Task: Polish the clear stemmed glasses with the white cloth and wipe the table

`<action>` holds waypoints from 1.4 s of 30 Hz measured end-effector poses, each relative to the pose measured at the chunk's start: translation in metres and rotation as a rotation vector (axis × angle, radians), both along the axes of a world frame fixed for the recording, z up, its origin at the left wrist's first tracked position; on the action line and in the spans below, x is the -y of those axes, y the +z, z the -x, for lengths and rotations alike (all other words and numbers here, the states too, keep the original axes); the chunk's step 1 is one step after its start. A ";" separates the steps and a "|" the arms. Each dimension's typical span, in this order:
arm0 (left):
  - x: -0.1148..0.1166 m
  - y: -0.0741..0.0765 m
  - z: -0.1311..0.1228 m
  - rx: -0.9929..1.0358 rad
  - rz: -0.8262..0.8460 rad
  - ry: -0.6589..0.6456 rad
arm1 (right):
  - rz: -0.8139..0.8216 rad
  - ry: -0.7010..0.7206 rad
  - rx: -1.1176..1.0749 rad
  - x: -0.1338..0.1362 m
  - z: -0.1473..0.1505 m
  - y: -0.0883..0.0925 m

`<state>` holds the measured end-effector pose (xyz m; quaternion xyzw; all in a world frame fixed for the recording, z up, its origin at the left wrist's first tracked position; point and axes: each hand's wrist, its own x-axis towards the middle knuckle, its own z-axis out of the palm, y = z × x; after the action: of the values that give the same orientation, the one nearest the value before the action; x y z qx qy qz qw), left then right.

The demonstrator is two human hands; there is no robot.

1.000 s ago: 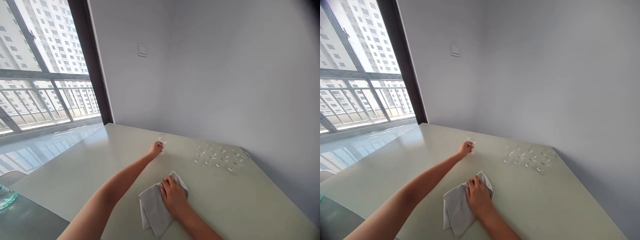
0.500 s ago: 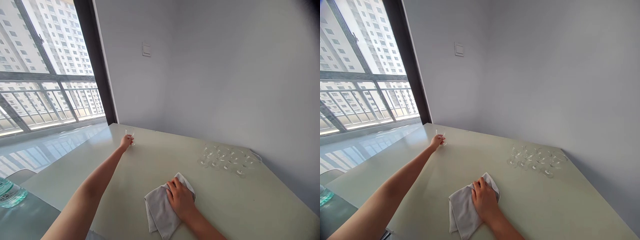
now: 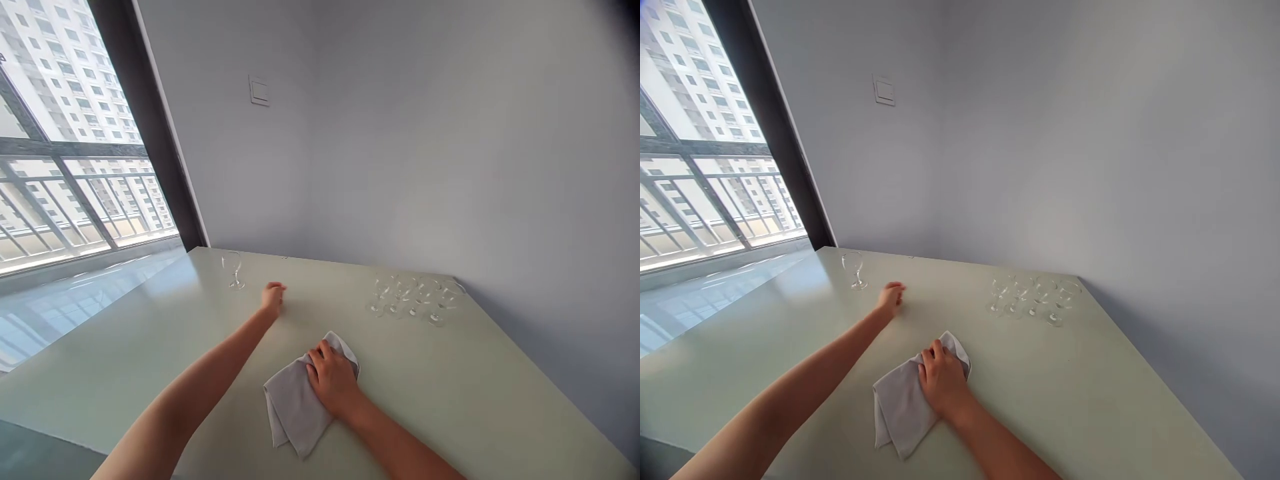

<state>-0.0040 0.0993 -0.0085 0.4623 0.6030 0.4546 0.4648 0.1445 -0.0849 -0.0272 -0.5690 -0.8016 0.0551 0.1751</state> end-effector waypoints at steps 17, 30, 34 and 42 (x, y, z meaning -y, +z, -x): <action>0.012 -0.012 -0.212 0.077 0.133 -0.695 | -0.052 -0.017 0.024 -0.006 -0.005 -0.006; 0.017 0.002 0.067 0.005 -0.037 -0.122 | -0.018 0.052 -0.013 -0.001 -0.008 -0.003; 0.015 -0.003 0.130 0.005 -0.026 0.021 | -0.031 0.065 -0.025 0.000 -0.009 -0.006; -0.012 -0.009 0.169 0.067 -0.007 0.136 | -0.063 0.064 -0.015 -0.001 -0.010 -0.012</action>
<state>-0.1729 0.1115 -0.0170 0.4064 0.6156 0.5025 0.4510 0.1547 -0.0835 -0.0395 -0.5367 -0.8195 0.0396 0.1969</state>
